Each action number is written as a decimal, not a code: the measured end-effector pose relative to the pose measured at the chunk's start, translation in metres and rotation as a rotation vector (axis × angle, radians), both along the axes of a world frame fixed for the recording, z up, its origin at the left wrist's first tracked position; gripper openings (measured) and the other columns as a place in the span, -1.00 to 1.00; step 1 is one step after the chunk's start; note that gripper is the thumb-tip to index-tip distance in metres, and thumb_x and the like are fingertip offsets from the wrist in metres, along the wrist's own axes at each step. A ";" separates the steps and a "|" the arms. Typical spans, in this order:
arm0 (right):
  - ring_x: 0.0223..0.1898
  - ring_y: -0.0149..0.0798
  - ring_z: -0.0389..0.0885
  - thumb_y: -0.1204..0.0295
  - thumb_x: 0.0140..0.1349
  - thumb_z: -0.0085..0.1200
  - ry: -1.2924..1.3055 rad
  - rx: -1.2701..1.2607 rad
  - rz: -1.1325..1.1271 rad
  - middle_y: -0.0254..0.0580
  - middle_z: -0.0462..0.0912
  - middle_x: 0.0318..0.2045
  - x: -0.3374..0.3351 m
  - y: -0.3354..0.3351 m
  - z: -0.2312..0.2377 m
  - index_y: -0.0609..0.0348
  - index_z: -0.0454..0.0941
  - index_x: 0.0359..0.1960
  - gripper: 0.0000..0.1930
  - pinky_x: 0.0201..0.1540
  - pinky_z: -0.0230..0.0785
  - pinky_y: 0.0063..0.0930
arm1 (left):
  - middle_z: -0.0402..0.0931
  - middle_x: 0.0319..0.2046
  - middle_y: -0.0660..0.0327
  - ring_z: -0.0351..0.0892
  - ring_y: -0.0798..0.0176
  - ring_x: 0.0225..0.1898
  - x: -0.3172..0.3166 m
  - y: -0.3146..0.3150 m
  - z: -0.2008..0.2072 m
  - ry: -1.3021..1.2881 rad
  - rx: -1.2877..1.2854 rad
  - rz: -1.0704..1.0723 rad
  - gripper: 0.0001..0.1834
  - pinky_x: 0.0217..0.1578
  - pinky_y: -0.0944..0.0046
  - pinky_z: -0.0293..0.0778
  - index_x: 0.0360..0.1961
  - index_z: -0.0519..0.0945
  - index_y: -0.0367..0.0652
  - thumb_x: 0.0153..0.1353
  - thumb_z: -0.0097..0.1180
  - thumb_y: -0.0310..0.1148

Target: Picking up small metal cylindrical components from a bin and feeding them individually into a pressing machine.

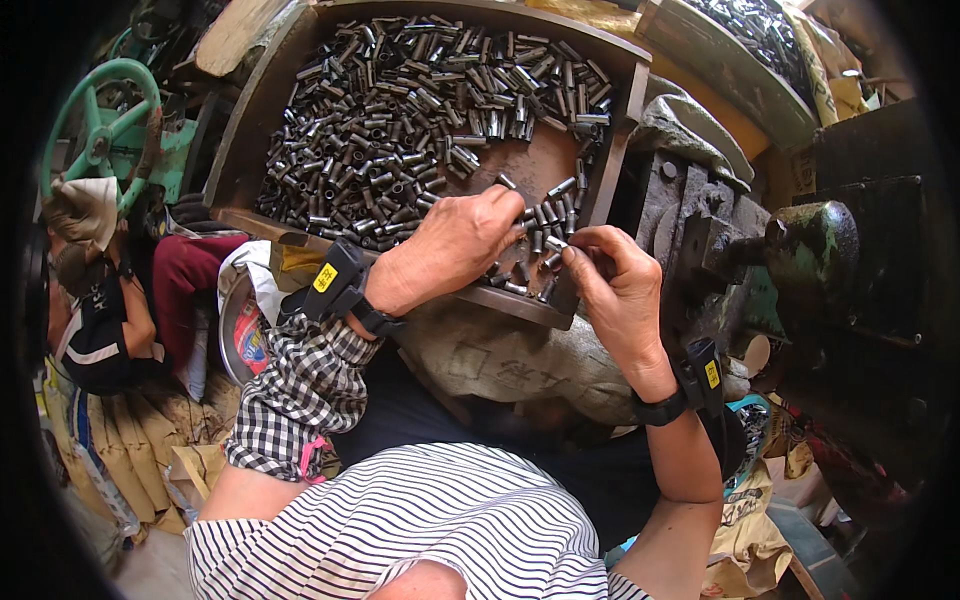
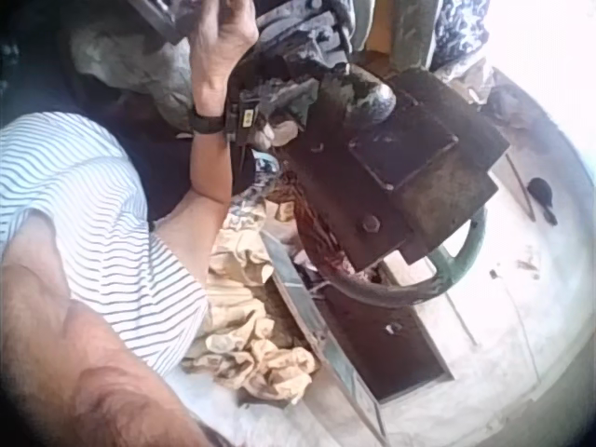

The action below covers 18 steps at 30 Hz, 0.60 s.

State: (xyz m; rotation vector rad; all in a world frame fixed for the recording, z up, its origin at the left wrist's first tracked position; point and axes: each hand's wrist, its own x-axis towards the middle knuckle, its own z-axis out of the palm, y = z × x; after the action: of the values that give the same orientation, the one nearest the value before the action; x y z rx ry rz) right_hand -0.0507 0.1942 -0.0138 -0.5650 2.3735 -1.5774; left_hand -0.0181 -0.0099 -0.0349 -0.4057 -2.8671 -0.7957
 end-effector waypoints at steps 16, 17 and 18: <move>-0.61 -0.59 0.47 0.48 0.19 0.13 -0.510 -0.442 -0.069 -0.35 0.55 -0.51 -0.007 0.010 -0.006 0.30 0.53 -0.30 -0.87 -0.63 0.24 -0.79 | 0.53 -0.41 0.33 0.49 0.58 -0.53 -0.002 0.010 0.011 -0.770 1.339 0.060 -0.77 -0.57 0.59 0.44 -0.12 0.50 -0.26 0.27 0.04 -0.35; -0.61 -0.59 0.47 0.48 0.19 0.13 -0.512 -0.442 -0.071 -0.35 0.55 -0.51 -0.007 0.010 -0.006 0.30 0.53 -0.30 -0.87 -0.63 0.24 -0.79 | 0.53 -0.41 0.33 0.49 0.58 -0.53 -0.002 0.010 0.011 -0.773 1.340 0.062 -0.77 -0.57 0.59 0.44 -0.12 0.50 -0.26 0.27 0.04 -0.35; -0.61 -0.59 0.46 0.48 0.19 0.13 -0.531 -0.463 -0.074 -0.35 0.55 -0.51 -0.007 0.010 -0.006 0.30 0.53 -0.30 -0.87 -0.62 0.25 -0.79 | 0.53 -0.41 0.33 0.49 0.58 -0.53 -0.002 0.010 0.011 -0.771 1.328 0.069 -0.76 -0.57 0.59 0.44 -0.12 0.50 -0.26 0.27 0.05 -0.35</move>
State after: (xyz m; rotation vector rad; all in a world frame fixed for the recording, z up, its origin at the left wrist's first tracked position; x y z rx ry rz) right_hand -0.0580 0.2045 -0.0200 -0.1032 1.6677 -2.0172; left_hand -0.0201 0.0000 -0.0238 0.2389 -1.9944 -2.9030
